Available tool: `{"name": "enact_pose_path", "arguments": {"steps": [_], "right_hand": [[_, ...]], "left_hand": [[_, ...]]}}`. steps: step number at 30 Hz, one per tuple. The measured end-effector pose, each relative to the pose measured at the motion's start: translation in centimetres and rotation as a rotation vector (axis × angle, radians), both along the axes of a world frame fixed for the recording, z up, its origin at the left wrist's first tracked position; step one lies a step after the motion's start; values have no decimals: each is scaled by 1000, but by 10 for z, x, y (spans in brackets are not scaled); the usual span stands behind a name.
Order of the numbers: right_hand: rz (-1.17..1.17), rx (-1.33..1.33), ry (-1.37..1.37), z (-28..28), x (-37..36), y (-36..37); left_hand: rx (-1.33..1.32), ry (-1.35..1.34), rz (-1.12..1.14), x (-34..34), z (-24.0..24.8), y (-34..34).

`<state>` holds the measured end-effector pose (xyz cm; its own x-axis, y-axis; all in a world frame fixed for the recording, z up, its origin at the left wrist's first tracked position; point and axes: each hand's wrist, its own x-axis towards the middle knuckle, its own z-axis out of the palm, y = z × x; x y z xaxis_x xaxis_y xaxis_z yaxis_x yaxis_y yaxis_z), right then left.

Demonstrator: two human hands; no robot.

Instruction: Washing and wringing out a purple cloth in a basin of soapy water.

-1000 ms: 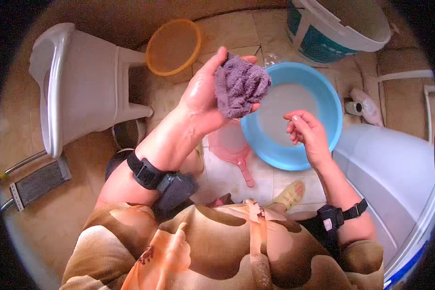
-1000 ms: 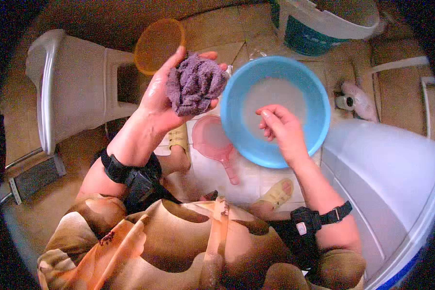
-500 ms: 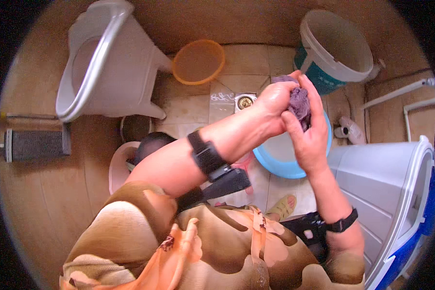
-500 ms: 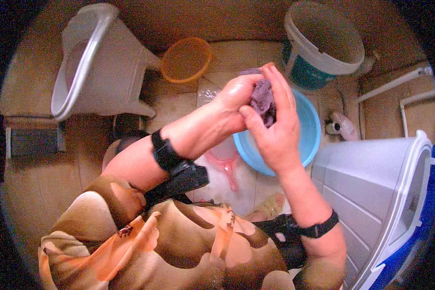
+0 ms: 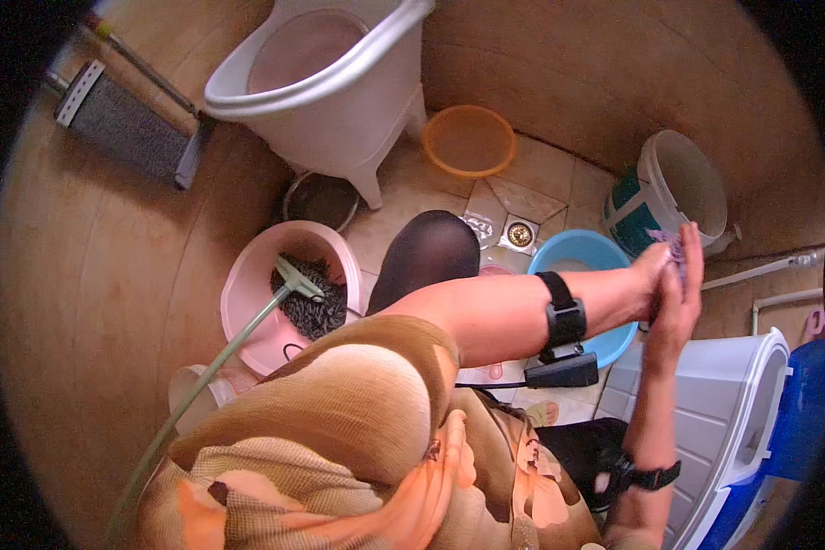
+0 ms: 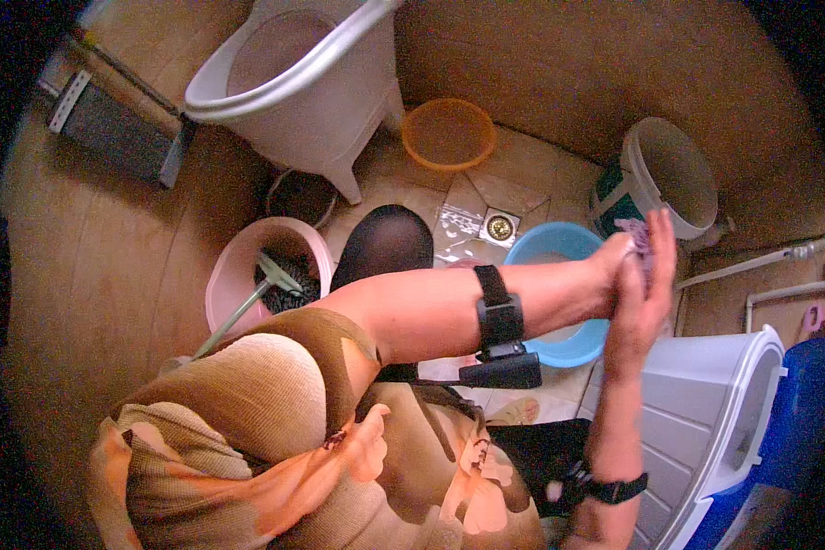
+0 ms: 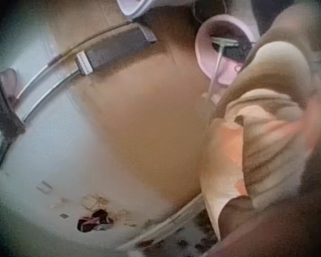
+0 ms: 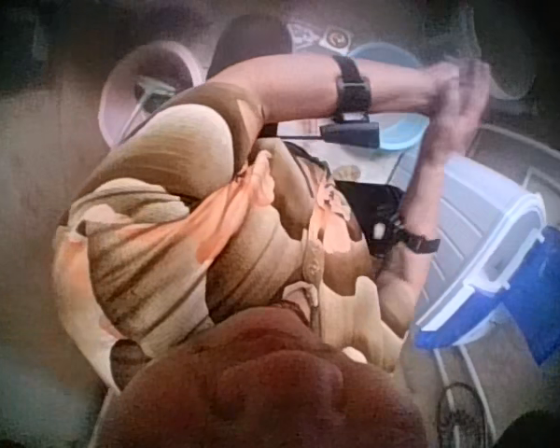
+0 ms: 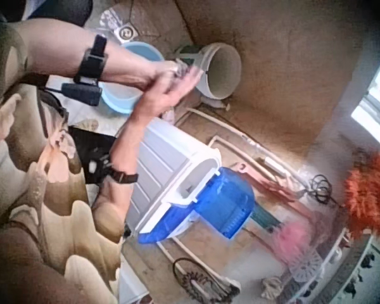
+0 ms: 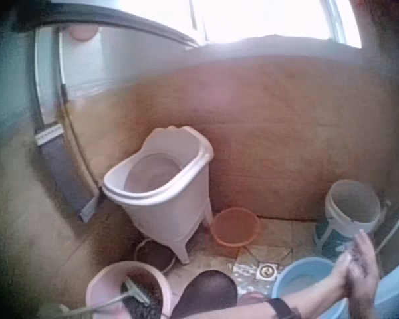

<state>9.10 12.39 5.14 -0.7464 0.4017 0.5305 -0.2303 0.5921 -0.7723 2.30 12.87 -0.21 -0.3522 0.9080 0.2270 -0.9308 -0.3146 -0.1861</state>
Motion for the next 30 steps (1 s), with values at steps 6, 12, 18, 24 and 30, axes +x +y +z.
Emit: {"name": "enact_pose_path", "arguments": {"steps": [6, 12, 18, 24, 30], "right_hand": [[-148, -138, 113, -25, 10, 55], [63, -313, 148, -10, -11, 37], [106, -455, 63, -25, -18, 13], [-113, -4, -58, -75, -29, 148], [29, -411, 26, -21, -27, 14]], "left_hand": [[-426, 487, 95, 23, 43, -2], [-837, 970, 357, 7, 19, 8], [-763, 515, 473, -26, 2, 40], [-849, 564, 582, 6, -39, 111], [-479, 152, 303, -24, -13, 63]]}}
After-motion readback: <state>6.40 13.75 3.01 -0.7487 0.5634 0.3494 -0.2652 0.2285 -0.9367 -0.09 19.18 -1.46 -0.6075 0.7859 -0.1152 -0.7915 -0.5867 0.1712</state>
